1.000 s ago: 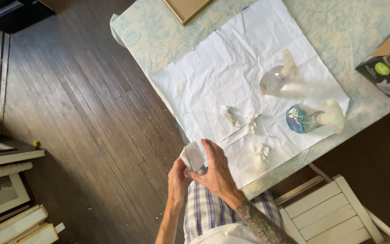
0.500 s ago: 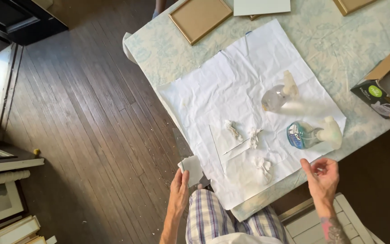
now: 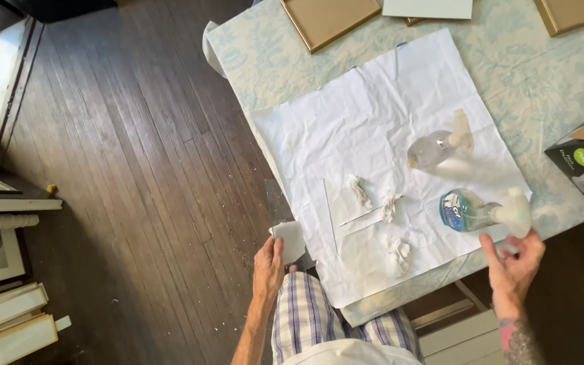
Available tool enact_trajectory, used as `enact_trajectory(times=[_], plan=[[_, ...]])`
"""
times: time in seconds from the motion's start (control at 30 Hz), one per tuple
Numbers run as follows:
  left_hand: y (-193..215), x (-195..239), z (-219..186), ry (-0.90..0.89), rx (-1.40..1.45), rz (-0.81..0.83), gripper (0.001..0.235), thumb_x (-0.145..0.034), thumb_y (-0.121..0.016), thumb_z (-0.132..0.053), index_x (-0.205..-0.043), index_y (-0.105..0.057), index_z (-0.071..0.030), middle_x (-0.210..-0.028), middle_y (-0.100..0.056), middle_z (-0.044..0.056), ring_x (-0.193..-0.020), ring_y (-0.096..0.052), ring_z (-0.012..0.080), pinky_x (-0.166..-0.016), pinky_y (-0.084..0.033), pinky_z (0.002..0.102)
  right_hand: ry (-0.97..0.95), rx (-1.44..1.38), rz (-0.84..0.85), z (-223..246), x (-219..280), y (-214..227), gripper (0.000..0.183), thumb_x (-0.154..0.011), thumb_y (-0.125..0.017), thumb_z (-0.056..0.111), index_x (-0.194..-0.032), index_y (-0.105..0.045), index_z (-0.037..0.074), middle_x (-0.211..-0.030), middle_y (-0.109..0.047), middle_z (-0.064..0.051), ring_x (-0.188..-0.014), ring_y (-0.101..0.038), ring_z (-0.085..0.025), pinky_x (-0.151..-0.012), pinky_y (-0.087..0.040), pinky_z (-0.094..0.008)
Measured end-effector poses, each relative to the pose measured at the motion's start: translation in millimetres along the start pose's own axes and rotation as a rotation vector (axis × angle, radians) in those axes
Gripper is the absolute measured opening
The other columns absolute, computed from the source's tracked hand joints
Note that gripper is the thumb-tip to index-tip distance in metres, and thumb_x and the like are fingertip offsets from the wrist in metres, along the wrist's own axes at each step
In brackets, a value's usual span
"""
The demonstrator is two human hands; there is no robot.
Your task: Cleaning glass panes for picture frames using a spray bottle and paper towels
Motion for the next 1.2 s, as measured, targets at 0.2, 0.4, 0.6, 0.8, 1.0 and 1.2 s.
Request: enact_trajectory(times=[0.2, 0.4, 0.6, 0.8, 1.0, 1.2], plan=[[1, -30, 52, -0.116, 0.077, -0.024, 0.054, -0.103, -0.037, -0.045, -0.124, -0.066, -0.004, -0.099, -0.074, 0.016, -0.081, -0.074, 0.0242, -0.058, -0.066, 0.033, 0.216, 0.011, 0.106, 13, -48, 1, 0.083, -0.079, -0.08, 0.003, -0.151, -0.039, -0.005, -0.148, -0.039, -0.027, -0.133, -0.044, -0.041, -0.105, -0.047, -0.054], [8, -12, 16, -0.12, 0.078, -0.072, 0.053, -0.101, -0.039, -0.05, -0.105, -0.071, -0.008, -0.084, -0.067, 0.006, -0.074, -0.059, 0.0172, -0.059, -0.046, 0.031, 0.24, -0.067, 0.258, 17, -58, -17, 0.071, -0.083, -0.079, 0.014, -0.147, -0.051, 0.002, -0.133, -0.063, -0.015, -0.121, -0.058, -0.024, -0.099, -0.056, -0.04], [11, -33, 40, -0.116, 0.103, -0.066, 0.049, -0.103, -0.04, -0.05, -0.097, -0.067, -0.01, -0.08, -0.059, 0.002, -0.069, -0.049, 0.0128, -0.061, -0.043, 0.028, 0.241, -0.147, 0.326, -8, -79, -38, 0.035, -0.097, -0.07, 0.018, -0.121, -0.054, -0.003, -0.135, -0.06, -0.017, -0.109, -0.06, -0.022, -0.097, -0.054, -0.041], [12, -32, 31, -0.088, 0.227, -0.03, 0.043, -0.102, -0.046, -0.046, -0.1, -0.067, -0.008, -0.086, -0.058, 0.001, -0.079, -0.05, 0.0144, -0.07, -0.043, 0.031, 0.175, -0.125, 0.344, -6, -79, -37, 0.029, -0.099, -0.071, 0.024, -0.116, -0.062, 0.002, -0.123, -0.064, -0.01, -0.113, -0.062, -0.019, -0.103, -0.053, -0.038], [14, -27, 26, -0.067, 0.202, -0.049, 0.043, -0.101, -0.046, -0.043, -0.117, -0.068, -0.01, -0.096, -0.063, 0.002, -0.086, -0.053, 0.0152, -0.076, -0.043, 0.032, 0.086, 0.127, 0.274, -5, -47, -10, 0.06, -0.083, -0.081, 0.019, -0.135, -0.06, -0.002, -0.124, -0.067, -0.018, -0.112, -0.063, -0.029, -0.093, -0.053, -0.041], [17, -14, 2, -0.054, 0.256, -0.057, 0.055, -0.103, -0.035, -0.051, -0.108, -0.068, -0.007, -0.095, -0.062, 0.004, -0.089, -0.053, 0.0162, -0.082, -0.042, 0.033, -0.25, 0.067, 0.387, 60, 28, -73, 0.064, -0.082, -0.079, 0.016, -0.138, -0.05, 0.006, -0.141, -0.054, -0.014, -0.129, -0.052, -0.029, -0.111, -0.042, -0.04]])
Point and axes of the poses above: each hand's wrist, its own x-axis away from the middle knuckle, its own y-axis out of the back of the hand, z = x × y, the point moved 4 cm from there along -x, towards the middle knuckle
